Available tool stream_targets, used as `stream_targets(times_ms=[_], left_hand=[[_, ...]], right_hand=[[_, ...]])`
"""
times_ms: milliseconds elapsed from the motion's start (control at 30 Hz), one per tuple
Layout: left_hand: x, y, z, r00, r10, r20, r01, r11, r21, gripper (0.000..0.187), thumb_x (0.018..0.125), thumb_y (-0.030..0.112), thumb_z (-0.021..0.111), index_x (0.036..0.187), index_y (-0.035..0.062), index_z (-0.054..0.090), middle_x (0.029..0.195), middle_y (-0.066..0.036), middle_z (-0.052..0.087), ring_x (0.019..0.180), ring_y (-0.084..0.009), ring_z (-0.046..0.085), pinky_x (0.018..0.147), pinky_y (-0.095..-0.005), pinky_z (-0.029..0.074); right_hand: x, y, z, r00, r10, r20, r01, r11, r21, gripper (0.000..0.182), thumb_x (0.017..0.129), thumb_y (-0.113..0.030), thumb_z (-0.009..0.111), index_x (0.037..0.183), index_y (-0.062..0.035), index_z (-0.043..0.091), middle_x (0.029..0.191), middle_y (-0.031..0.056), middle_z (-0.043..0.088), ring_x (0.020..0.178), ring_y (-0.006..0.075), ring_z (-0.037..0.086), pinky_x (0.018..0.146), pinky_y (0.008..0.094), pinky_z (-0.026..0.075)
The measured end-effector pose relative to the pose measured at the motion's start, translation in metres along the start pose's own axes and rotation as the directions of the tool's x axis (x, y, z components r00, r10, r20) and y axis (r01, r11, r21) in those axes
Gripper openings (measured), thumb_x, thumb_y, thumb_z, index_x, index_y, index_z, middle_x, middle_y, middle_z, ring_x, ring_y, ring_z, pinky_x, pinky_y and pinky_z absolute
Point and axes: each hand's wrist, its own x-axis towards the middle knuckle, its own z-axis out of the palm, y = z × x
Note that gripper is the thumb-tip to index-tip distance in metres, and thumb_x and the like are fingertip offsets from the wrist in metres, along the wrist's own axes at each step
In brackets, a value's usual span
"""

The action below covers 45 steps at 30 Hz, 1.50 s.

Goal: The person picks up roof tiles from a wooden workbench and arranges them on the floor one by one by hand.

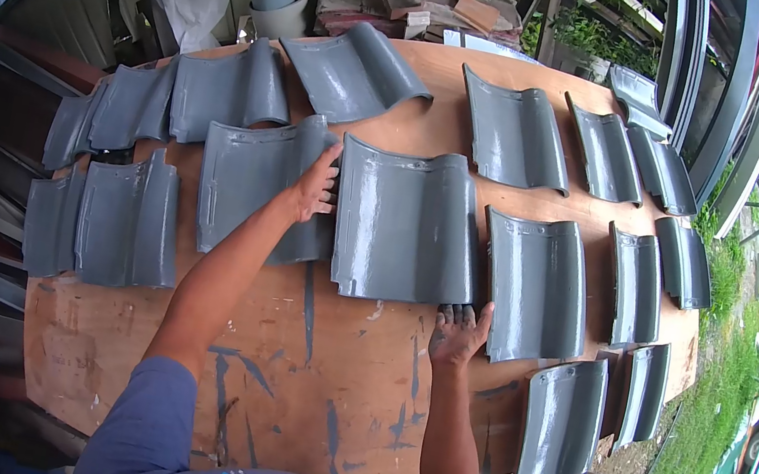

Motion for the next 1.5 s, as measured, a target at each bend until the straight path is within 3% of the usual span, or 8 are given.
stream_targets(times_ms=[267, 333, 500, 700, 1000, 1067, 1267, 1500], left_hand=[[-0.022, 0.006, 0.003, 0.995, 0.093, 0.046, -0.097, 0.988, 0.123, 0.119, 0.074, 0.087, 0.044, 0.157, 0.0125, 0.003, 0.156, -0.034, 0.005, 0.143, -0.0518, 0.015, 0.116, -0.0534, 0.022], [-0.027, 0.013, 0.006, 0.998, 0.065, 0.017, -0.066, 0.995, 0.074, 0.119, 0.073, 0.088, 0.044, 0.157, 0.0127, 0.003, 0.155, -0.036, 0.006, 0.142, -0.0529, 0.015, 0.115, -0.0538, 0.022], [-0.04, 0.021, 0.009, 0.994, 0.107, 0.016, -0.108, 0.993, 0.046, 0.121, 0.07, 0.09, 0.044, 0.157, 0.0166, 0.004, 0.154, -0.038, 0.009, 0.139, -0.0571, 0.018, 0.113, -0.0567, 0.025], [-0.033, 0.01, 0.007, 0.994, 0.095, -0.045, -0.093, 0.995, 0.046, 0.122, 0.069, 0.091, 0.045, 0.157, 0.0144, 0.008, 0.153, -0.039, 0.011, 0.138, -0.0598, 0.019, 0.112, -0.0582, 0.027], [-0.103, -0.139, 0.012, 0.75, 0.298, -0.591, -0.523, 0.814, -0.253, 0.034, 0.094, 0.04, 0.05, 0.096, 0.007, 0.06, 0.077, -0.004, 0.06, 0.075, -0.0136, 0.062, 0.058, -0.0237, 0.047], [-0.104, -0.218, 0.02, 0.894, -0.139, -0.426, -0.238, 0.658, -0.715, 0.053, 0.091, 0.045, 0.052, 0.118, 0.0004, 0.058, 0.113, -0.014, 0.062, 0.101, -0.0213, 0.061, 0.091, -0.0344, 0.048], [-0.117, -0.16, 0.002, 0.983, 0.089, -0.163, -0.166, 0.025, -0.986, 0.098, 0.09, 0.056, 0.048, 0.153, -0.0014, 0.001, 0.157, -0.019, 0.018, 0.146, -0.0324, 0.02, 0.12, -0.046, 0.016], [-0.134, -0.18, -0.009, 0.942, 0.049, -0.331, -0.334, 0.105, -0.937, 0.097, 0.09, 0.051, 0.052, 0.152, -0.0039, 0.002, 0.157, -0.017, 0.02, 0.146, -0.0316, 0.021, 0.12, -0.0455, 0.018]], right_hand=[[0.0, 0.002, 0.003, 1.0, 0.006, 0.003, -0.006, 0.997, 0.082, 0.084, 0.085, -0.066, 0.06, 0.127, 0.0046, 0.041, 0.1, 0.0077, 0.053, 0.084, 0.0214, 0.054, 0.07, 0.0314, 0.044], [-0.007, -0.001, 0.02, 0.996, 0.015, -0.093, 0.0, 0.987, 0.159, 0.047, 0.094, -0.058, 0.052, 0.089, -0.0127, 0.042, 0.077, 0.0026, 0.044, 0.066, 0.0151, 0.045, 0.052, 0.0254, 0.038], [-0.046, 0.023, 0.012, 0.989, 0.11, 0.096, -0.12, 0.988, 0.101, 0.099, 0.091, -0.066, 0.048, 0.154, -0.0008, 0.007, 0.16, 0.0196, 0.016, 0.148, 0.0312, 0.019, 0.116, 0.0411, 0.019], [-0.062, 0.101, 0.032, 0.907, 0.282, 0.312, -0.38, 0.868, 0.32, 0.101, 0.088, -0.06, 0.057, 0.153, 0.0023, 0.012, 0.159, 0.0186, 0.02, 0.147, 0.0344, 0.019, 0.12, 0.0459, 0.014], [-0.063, 0.081, 0.047, 0.905, 0.296, 0.306, -0.403, 0.828, 0.389, 0.104, 0.086, -0.059, 0.06, 0.152, 0.0045, 0.012, 0.159, 0.0198, 0.015, 0.148, 0.0366, 0.016, 0.12, 0.0457, 0.015], [-0.063, 0.082, 0.046, 0.903, 0.326, 0.28, -0.412, 0.842, 0.349, 0.104, 0.086, -0.059, 0.06, 0.151, 0.0052, 0.011, 0.159, 0.0202, 0.015, 0.148, 0.0366, 0.016, 0.12, 0.046, 0.015], [-0.059, 0.085, 0.042, 0.886, 0.347, 0.307, -0.444, 0.824, 0.352, 0.1, 0.088, -0.058, 0.059, 0.151, 0.0047, 0.015, 0.156, 0.0204, 0.023, 0.143, 0.0354, 0.028, 0.114, 0.0426, 0.027], [-0.055, 0.072, 0.03, 0.9, 0.361, 0.245, -0.427, 0.845, 0.322, 0.107, 0.086, -0.058, 0.06, 0.151, 0.0082, 0.005, 0.158, 0.0233, 0.013, 0.149, 0.0371, 0.012, 0.12, 0.0443, 0.016]])
